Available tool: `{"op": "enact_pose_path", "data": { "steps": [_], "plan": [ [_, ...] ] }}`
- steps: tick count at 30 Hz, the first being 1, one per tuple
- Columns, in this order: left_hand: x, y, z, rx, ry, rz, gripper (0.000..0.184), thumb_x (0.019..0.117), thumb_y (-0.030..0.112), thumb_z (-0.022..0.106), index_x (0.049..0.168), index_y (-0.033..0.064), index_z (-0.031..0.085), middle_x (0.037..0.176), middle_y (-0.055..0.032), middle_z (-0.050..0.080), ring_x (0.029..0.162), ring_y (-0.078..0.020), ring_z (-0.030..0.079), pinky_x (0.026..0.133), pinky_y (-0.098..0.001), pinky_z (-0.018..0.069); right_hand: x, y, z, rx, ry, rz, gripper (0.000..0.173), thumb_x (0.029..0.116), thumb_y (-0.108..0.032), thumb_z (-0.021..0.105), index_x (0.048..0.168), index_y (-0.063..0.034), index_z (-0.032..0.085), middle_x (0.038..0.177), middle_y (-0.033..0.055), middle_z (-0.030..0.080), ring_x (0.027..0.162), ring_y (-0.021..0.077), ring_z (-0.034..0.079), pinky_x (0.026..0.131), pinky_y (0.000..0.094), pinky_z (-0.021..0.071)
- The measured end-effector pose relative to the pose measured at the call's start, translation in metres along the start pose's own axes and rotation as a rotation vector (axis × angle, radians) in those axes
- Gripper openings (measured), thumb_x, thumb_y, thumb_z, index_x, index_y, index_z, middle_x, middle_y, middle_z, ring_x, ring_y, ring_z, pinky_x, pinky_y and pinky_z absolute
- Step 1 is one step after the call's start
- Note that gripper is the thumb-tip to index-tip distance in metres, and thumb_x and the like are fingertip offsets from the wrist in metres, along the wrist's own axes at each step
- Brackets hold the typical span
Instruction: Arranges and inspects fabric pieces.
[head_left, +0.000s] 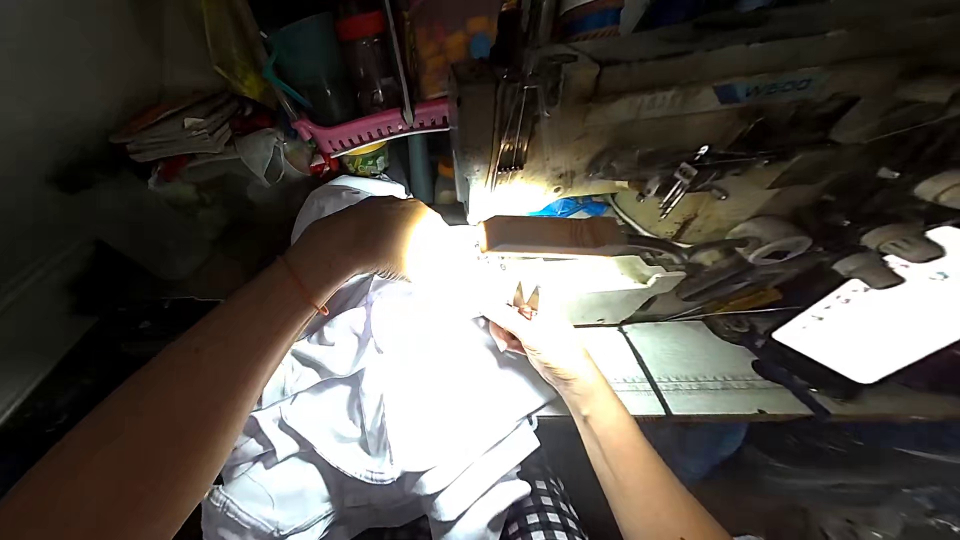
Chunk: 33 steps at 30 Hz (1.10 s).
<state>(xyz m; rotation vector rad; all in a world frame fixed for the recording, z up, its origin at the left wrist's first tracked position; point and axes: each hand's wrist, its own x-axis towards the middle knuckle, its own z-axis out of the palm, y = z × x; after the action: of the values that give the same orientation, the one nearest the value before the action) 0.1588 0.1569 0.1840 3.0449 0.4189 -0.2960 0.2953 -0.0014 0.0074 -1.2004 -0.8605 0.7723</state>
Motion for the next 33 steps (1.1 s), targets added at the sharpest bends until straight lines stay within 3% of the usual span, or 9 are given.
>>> {"op": "enact_pose_path", "data": {
  "steps": [3, 9, 13, 18, 22, 26, 28, 30, 33],
  "plan": [
    [-0.003, 0.017, -0.014, -0.013, -0.019, 0.062, 0.027, 0.0803, 0.025, 0.084, 0.075, 0.0112, 0.061, 0.069, -0.0031, 0.057, 0.066, -0.0201, 0.056, 0.059, -0.044, 0.0426, 0.005, 0.0, -0.002, 0.011, -0.041, -0.031, 0.007, 0.0895, -0.009, 0.067, 0.091, -0.0119, 0.061, 0.056, -0.002, 0.054, 0.043, 0.0034, 0.049, 0.043, 0.0156, 0.0423],
    [0.003, 0.015, 0.005, 0.123, 0.113, 0.005, 0.024, 0.0816, 0.023, 0.078, 0.093, 0.0051, 0.066, 0.085, -0.0115, 0.066, 0.085, -0.0303, 0.066, 0.073, -0.0512, 0.0477, 0.003, 0.003, -0.002, 0.005, -0.012, -0.027, 0.008, 0.0898, -0.01, 0.068, 0.088, -0.012, 0.06, 0.056, -0.0011, 0.054, 0.043, 0.0044, 0.049, 0.042, 0.017, 0.0424],
    [0.005, 0.019, -0.005, -0.019, 0.028, 0.0, 0.023, 0.0818, 0.025, 0.083, 0.087, 0.0089, 0.067, 0.076, -0.0056, 0.062, 0.073, -0.0224, 0.061, 0.064, -0.045, 0.0464, 0.005, 0.003, -0.003, -0.011, -0.021, -0.044, 0.009, 0.0899, -0.011, 0.068, 0.089, -0.0115, 0.059, 0.057, -0.0011, 0.053, 0.043, 0.0042, 0.049, 0.042, 0.0164, 0.0425],
    [0.009, 0.013, 0.003, 0.126, 0.11, 0.009, 0.023, 0.0822, 0.016, 0.077, 0.097, 0.0022, 0.068, 0.097, -0.0156, 0.068, 0.098, -0.0333, 0.065, 0.084, -0.0532, 0.0472, 0.004, 0.001, -0.002, -0.018, -0.014, -0.029, 0.009, 0.0902, -0.009, 0.066, 0.088, -0.0117, 0.058, 0.055, -0.0022, 0.053, 0.042, 0.0032, 0.049, 0.041, 0.0158, 0.0422],
    [0.014, 0.011, -0.001, 0.053, 0.054, 0.051, 0.02, 0.0811, 0.019, 0.08, 0.089, 0.0053, 0.067, 0.083, -0.0107, 0.064, 0.082, -0.0287, 0.063, 0.07, -0.05, 0.0468, 0.004, 0.001, -0.003, -0.035, -0.024, -0.041, 0.008, 0.0906, -0.012, 0.067, 0.089, -0.0123, 0.059, 0.055, -0.0019, 0.053, 0.042, 0.0036, 0.048, 0.041, 0.0159, 0.0418],
    [0.016, 0.006, 0.005, 0.146, 0.095, -0.01, 0.013, 0.086, 0.013, 0.073, 0.095, 0.0042, 0.069, 0.096, -0.0146, 0.068, 0.097, -0.0333, 0.066, 0.081, -0.0539, 0.0474, 0.004, 0.0, -0.003, -0.03, -0.04, -0.027, 0.009, 0.0918, -0.012, 0.067, 0.09, -0.0115, 0.058, 0.055, -0.0016, 0.052, 0.041, 0.0037, 0.048, 0.041, 0.0155, 0.0413],
    [0.011, 0.014, -0.007, 0.09, 0.042, -0.009, 0.013, 0.0822, 0.012, 0.078, 0.084, 0.0052, 0.066, 0.081, -0.0108, 0.064, 0.078, -0.0281, 0.063, 0.068, -0.0493, 0.0468, 0.004, -0.001, -0.004, -0.019, -0.041, -0.009, 0.008, 0.0921, -0.011, 0.067, 0.092, -0.0105, 0.059, 0.055, -0.0005, 0.053, 0.042, 0.0045, 0.049, 0.041, 0.0161, 0.0418],
    [0.001, 0.026, -0.02, -0.055, -0.015, 0.058, 0.026, 0.0806, 0.016, 0.083, 0.07, 0.009, 0.06, 0.062, -0.0008, 0.053, 0.055, -0.0133, 0.051, 0.052, -0.0343, 0.0407, 0.004, 0.0, -0.004, -0.014, -0.049, -0.033, 0.008, 0.0921, -0.012, 0.067, 0.09, -0.0122, 0.06, 0.055, -0.0017, 0.053, 0.042, 0.0037, 0.049, 0.041, 0.0161, 0.0428],
    [-0.007, 0.032, -0.026, -0.153, -0.052, 0.091, 0.03, 0.0799, 0.019, 0.085, 0.07, 0.0102, 0.058, 0.062, 0.0038, 0.05, 0.055, -0.0065, 0.046, 0.053, -0.0274, 0.0375, 0.004, 0.003, -0.005, -0.007, -0.051, -0.06, 0.009, 0.0921, -0.014, 0.07, 0.09, -0.0126, 0.062, 0.056, -0.0015, 0.054, 0.042, 0.0037, 0.048, 0.041, 0.0161, 0.0428]
  ]
}}
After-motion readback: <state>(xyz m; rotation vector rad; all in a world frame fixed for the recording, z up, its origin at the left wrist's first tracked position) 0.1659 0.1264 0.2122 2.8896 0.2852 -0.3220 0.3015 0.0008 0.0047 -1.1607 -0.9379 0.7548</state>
